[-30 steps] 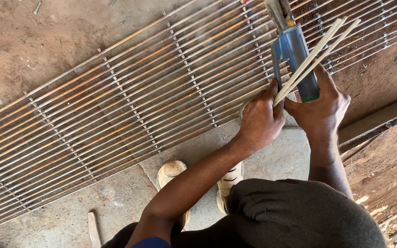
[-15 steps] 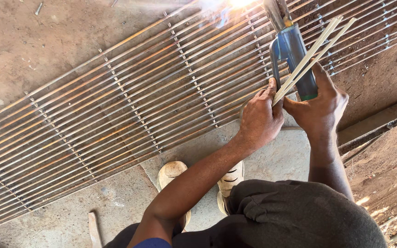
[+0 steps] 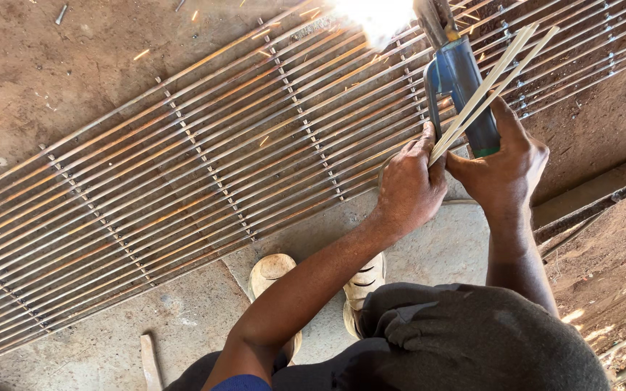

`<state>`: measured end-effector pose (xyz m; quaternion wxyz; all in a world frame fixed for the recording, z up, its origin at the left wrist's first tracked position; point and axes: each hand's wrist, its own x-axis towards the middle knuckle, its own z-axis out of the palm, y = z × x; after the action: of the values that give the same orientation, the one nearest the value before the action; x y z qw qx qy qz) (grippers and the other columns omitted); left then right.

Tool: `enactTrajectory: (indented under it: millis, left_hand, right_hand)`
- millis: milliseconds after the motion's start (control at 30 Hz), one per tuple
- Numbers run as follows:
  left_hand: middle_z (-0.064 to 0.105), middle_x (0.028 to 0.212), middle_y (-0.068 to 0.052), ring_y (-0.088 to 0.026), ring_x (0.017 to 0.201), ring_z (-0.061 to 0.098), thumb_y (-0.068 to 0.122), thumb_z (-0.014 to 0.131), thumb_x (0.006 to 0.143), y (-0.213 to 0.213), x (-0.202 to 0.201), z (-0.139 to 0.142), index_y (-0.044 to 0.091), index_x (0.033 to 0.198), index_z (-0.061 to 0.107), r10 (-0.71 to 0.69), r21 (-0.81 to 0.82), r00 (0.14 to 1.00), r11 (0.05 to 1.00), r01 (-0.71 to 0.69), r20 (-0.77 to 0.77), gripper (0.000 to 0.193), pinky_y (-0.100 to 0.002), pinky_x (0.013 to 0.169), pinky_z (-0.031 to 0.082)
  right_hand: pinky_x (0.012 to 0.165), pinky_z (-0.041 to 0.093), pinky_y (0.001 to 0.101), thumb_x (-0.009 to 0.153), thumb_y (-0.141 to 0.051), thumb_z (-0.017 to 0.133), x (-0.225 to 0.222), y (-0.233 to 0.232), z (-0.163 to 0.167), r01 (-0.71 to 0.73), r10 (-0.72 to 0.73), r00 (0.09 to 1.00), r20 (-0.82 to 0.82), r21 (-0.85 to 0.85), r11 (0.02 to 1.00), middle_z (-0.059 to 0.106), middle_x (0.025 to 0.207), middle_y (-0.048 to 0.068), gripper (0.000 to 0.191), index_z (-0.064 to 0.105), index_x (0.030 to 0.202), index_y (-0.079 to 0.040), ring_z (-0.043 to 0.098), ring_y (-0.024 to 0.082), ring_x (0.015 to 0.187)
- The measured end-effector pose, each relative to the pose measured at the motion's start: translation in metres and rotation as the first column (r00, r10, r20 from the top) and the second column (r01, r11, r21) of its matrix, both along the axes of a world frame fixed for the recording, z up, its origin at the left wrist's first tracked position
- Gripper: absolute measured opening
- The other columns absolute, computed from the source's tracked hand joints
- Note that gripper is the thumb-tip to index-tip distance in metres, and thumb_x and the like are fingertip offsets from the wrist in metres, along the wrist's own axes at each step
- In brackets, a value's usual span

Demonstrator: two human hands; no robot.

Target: The person welds intersections on a metal grate using a handheld welding tool and filler rods. They move along the grate, creating weld beads at multiple junctions while sparks fly. The person occasionally repositions the filler rod and adjusts the tool angle to continue welding.

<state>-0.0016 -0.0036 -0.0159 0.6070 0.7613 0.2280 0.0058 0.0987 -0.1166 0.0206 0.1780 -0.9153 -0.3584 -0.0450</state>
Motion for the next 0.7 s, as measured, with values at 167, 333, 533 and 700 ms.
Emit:
enactTrajectory:
  millis: [167,333,533,700]
  left_hand:
    - [0.070,0.097,-0.023,-0.028,0.081,0.074,0.020,0.060,0.100,-0.0005,0.0006,-0.0008,-0.013,0.144,0.048,0.030,0.057,0.996,0.998,-0.035,0.080,0.056,-0.040,0.078,0.062]
    - [0.070,0.099,-0.023,-0.030,0.083,0.073,0.017,0.058,0.101,-0.0001,-0.0016,0.0017,-0.013,0.147,0.045,0.062,0.035,0.993,0.997,-0.066,0.099,0.057,-0.042,0.079,0.060]
    - [0.070,0.101,-0.025,-0.033,0.087,0.073,0.016,0.059,0.101,0.0025,-0.0004,0.0037,-0.013,0.145,0.048,0.079,0.045,0.990,0.995,-0.085,0.117,0.054,-0.043,0.083,0.059]
    - [0.071,0.096,-0.026,-0.030,0.075,0.073,0.011,0.061,0.096,0.0024,-0.0007,0.0060,-0.016,0.143,0.048,0.129,0.034,0.977,0.990,-0.136,0.168,0.055,-0.040,0.067,0.062]
  right_hand:
    - [0.069,0.064,0.0273,0.086,-0.040,0.101,-0.0014,0.0003,0.0009,-0.003,0.003,1.000,0.002,0.018,1.000,0.079,0.100,0.010,0.079,0.064,0.139,0.005,0.075,0.012,0.077]
    - [0.066,0.063,0.0284,0.083,-0.041,0.102,-0.0024,0.0054,0.0053,0.025,-0.025,0.999,-0.020,-0.005,1.000,0.079,0.098,0.010,0.083,0.064,0.141,0.004,0.075,0.013,0.073]
    - [0.068,0.063,0.0264,0.087,-0.042,0.101,-0.0017,0.0073,0.0066,0.003,-0.003,1.000,-0.016,0.002,1.000,0.078,0.097,0.008,0.080,0.064,0.141,0.004,0.074,0.011,0.076]
    - [0.054,0.057,0.0266,0.082,-0.040,0.101,0.0025,-0.0012,-0.0015,-0.011,0.011,1.000,-0.009,-0.011,1.000,0.076,0.087,0.007,0.083,0.065,0.141,0.005,0.066,0.010,0.059]
